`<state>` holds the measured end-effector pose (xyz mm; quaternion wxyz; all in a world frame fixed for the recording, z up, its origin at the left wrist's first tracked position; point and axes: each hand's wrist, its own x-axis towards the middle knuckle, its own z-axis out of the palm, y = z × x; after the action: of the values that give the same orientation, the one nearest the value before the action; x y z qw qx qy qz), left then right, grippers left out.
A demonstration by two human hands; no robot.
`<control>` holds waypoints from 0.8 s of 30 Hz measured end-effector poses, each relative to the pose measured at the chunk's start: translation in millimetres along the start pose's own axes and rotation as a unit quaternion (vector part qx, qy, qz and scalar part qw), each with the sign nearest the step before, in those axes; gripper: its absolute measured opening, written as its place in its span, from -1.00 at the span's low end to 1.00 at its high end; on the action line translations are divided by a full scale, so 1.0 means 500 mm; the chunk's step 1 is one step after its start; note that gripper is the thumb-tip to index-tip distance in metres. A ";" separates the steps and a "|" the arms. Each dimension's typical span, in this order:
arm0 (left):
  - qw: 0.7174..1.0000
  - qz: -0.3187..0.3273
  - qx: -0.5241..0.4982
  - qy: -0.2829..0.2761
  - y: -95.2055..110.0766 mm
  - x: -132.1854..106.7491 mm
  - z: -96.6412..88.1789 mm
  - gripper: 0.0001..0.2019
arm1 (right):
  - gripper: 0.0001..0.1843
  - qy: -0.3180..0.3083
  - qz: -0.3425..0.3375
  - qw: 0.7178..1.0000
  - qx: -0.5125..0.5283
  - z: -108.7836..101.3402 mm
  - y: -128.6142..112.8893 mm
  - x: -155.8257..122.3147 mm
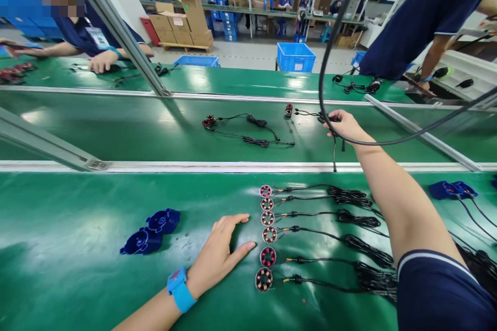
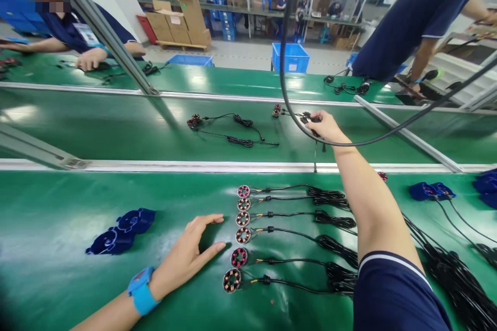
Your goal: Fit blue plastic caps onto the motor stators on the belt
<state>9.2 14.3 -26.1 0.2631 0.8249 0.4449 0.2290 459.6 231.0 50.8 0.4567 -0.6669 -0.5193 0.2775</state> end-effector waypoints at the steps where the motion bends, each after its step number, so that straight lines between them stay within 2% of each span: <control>1: 1.000 -0.001 0.000 0.007 0.002 0.004 -0.001 -0.61 | -0.39 0.008 0.003 1.000 0.030 0.002 -0.012 -0.012; 3: 1.000 0.003 0.001 0.026 0.008 0.022 -0.006 -0.62 | -0.33 0.018 0.013 0.996 0.088 0.003 -0.031 -0.043; 5: 0.999 0.020 0.003 0.041 0.019 0.059 -0.011 -0.61 | -0.30 0.026 0.026 0.989 0.140 -0.002 -0.042 -0.085; 7: 0.998 0.049 0.002 0.044 0.038 0.121 -0.011 -0.59 | -0.28 0.035 0.041 0.981 0.186 -0.015 -0.045 -0.137; 10: 0.995 0.093 0.015 0.029 0.078 0.254 0.009 -0.52 | -0.28 0.053 0.062 0.967 0.240 -0.047 -0.039 -0.221; 14: 0.991 0.109 0.082 -0.015 0.127 0.459 0.077 -0.48 | -0.33 0.094 0.090 0.943 0.306 -0.092 -0.017 -0.318; 17: 0.988 0.099 0.114 -0.030 0.151 0.593 0.139 -0.41 | -0.35 0.117 0.120 0.921 0.353 -0.120 0.000 -0.365; 20: 0.986 0.073 0.143 -0.047 0.168 0.692 0.188 -0.32 | -0.37 0.124 0.139 0.916 0.355 -0.141 0.014 -0.395; 24: 0.980 0.055 0.173 -0.083 0.187 0.774 0.233 -0.48 | -0.40 0.128 0.167 0.913 0.351 -0.154 0.035 -0.416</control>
<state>331.0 274.8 1.0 0.1393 0.8973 0.4084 0.0928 468.5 8.8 46.3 0.6710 -0.5706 -0.2068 0.4259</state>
